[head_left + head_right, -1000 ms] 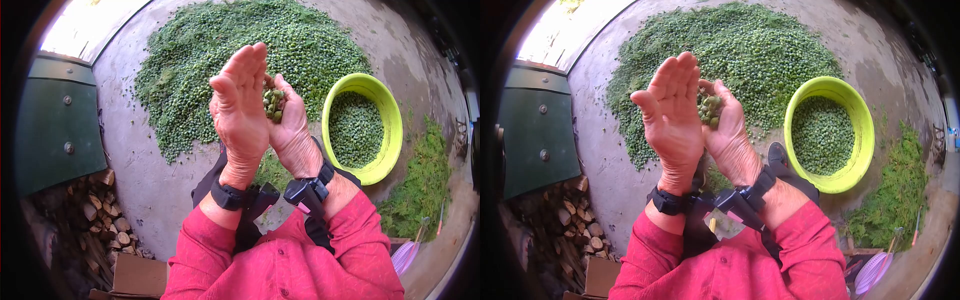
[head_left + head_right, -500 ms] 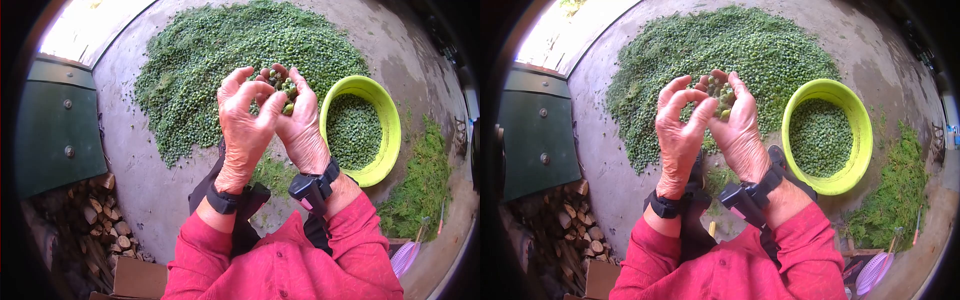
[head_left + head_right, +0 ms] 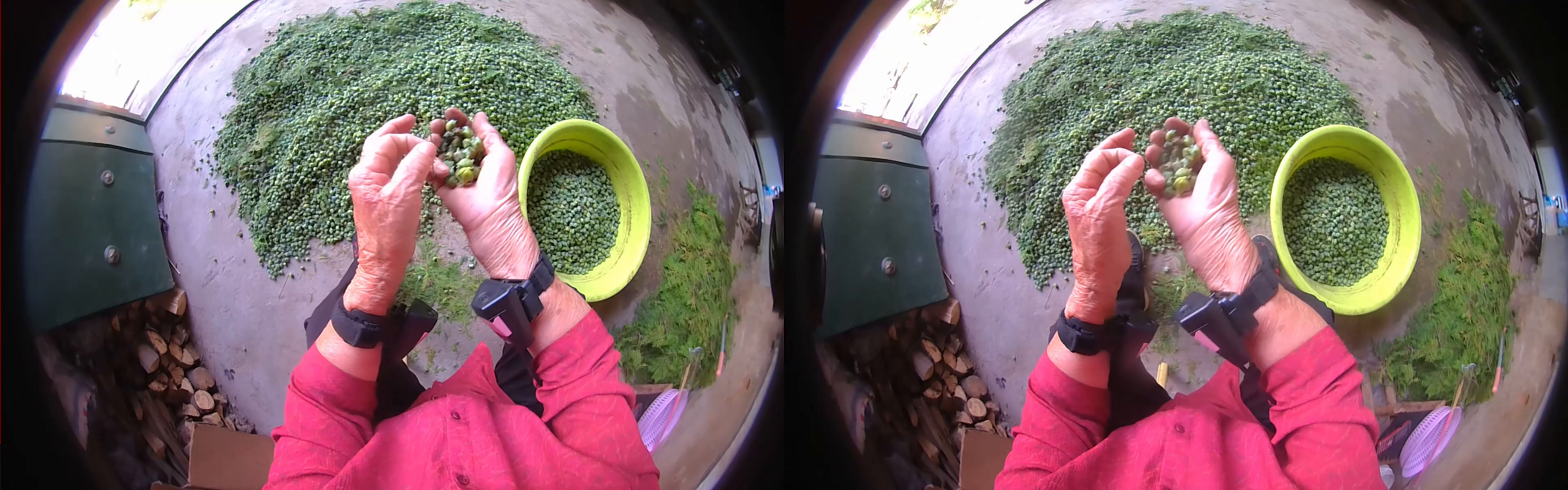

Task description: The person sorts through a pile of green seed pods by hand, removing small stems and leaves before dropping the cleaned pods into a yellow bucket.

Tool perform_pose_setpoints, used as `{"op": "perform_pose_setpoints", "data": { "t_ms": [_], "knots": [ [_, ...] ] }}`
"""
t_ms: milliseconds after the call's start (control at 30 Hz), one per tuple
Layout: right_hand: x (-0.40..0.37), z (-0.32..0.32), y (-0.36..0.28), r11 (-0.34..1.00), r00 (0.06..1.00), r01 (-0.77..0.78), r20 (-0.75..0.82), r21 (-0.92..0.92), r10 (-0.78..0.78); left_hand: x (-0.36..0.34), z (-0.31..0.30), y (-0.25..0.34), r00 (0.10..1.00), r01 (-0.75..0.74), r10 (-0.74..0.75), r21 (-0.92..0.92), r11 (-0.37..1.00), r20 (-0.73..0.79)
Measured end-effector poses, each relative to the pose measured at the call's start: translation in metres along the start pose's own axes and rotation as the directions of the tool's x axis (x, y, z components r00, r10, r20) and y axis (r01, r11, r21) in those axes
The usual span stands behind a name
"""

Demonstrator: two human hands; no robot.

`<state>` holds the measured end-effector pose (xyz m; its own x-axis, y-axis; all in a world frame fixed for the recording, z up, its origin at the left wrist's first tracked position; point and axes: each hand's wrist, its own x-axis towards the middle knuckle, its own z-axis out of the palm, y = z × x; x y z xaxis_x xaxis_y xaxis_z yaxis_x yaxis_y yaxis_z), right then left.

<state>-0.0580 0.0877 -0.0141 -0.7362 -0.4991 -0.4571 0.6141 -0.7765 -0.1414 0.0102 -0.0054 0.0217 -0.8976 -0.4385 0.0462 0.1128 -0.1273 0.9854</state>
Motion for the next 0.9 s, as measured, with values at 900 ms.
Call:
{"op": "perform_pose_setpoints", "data": {
  "t_ms": [900],
  "knots": [
    [-0.065,-0.126,-0.259,-0.129,-0.382,0.379,-0.028,-0.916,-0.924,0.002,-0.055,0.005,0.997,0.029,-0.026,0.044,0.999,-0.078]
  ]
}}
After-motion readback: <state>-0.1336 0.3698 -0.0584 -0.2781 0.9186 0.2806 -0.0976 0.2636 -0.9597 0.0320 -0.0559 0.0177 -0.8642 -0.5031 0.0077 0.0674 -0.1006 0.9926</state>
